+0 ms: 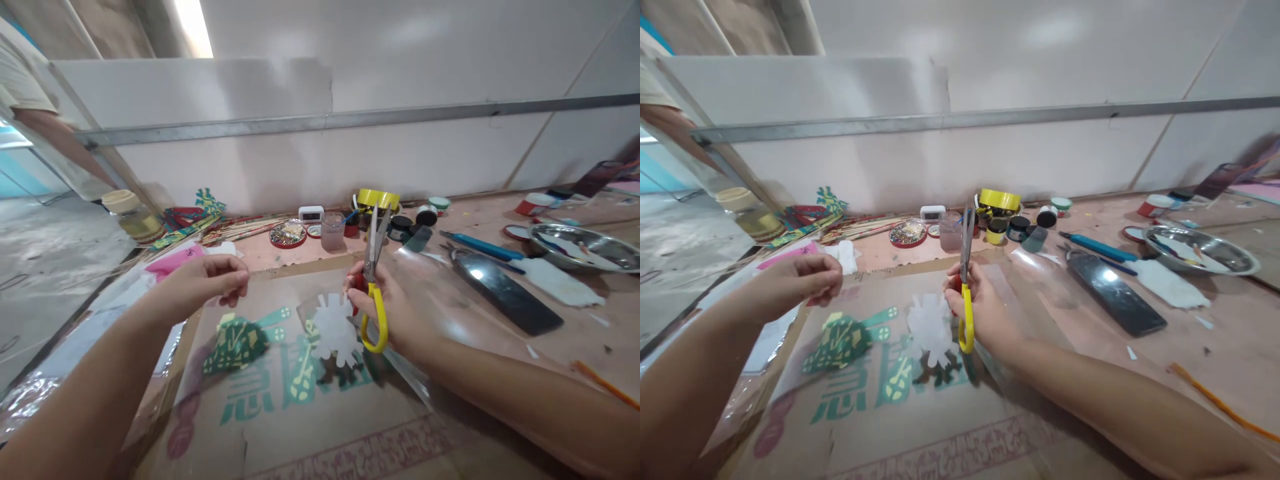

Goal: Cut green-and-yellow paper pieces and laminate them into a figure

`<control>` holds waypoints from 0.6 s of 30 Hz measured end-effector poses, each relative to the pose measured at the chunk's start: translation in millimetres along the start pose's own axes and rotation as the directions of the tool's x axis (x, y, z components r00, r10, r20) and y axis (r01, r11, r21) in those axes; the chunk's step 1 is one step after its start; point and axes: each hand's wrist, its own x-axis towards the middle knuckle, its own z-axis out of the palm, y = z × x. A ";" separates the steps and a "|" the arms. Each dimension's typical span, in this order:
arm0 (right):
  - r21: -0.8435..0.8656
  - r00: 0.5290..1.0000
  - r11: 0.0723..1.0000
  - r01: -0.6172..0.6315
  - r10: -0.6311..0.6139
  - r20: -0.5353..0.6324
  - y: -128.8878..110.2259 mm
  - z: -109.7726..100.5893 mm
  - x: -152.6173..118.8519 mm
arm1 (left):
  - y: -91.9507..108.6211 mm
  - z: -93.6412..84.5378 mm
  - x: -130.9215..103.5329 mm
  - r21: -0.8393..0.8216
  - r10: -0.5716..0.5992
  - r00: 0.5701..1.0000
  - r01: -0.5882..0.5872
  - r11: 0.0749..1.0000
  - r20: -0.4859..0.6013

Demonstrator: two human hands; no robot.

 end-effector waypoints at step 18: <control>0.050 0.994 0.996 -0.072 0.068 0.085 18.7 7.3 1.8 | -64.8 12.2 120.9 0.483 0.126 0.966 0.000 0.875 -0.227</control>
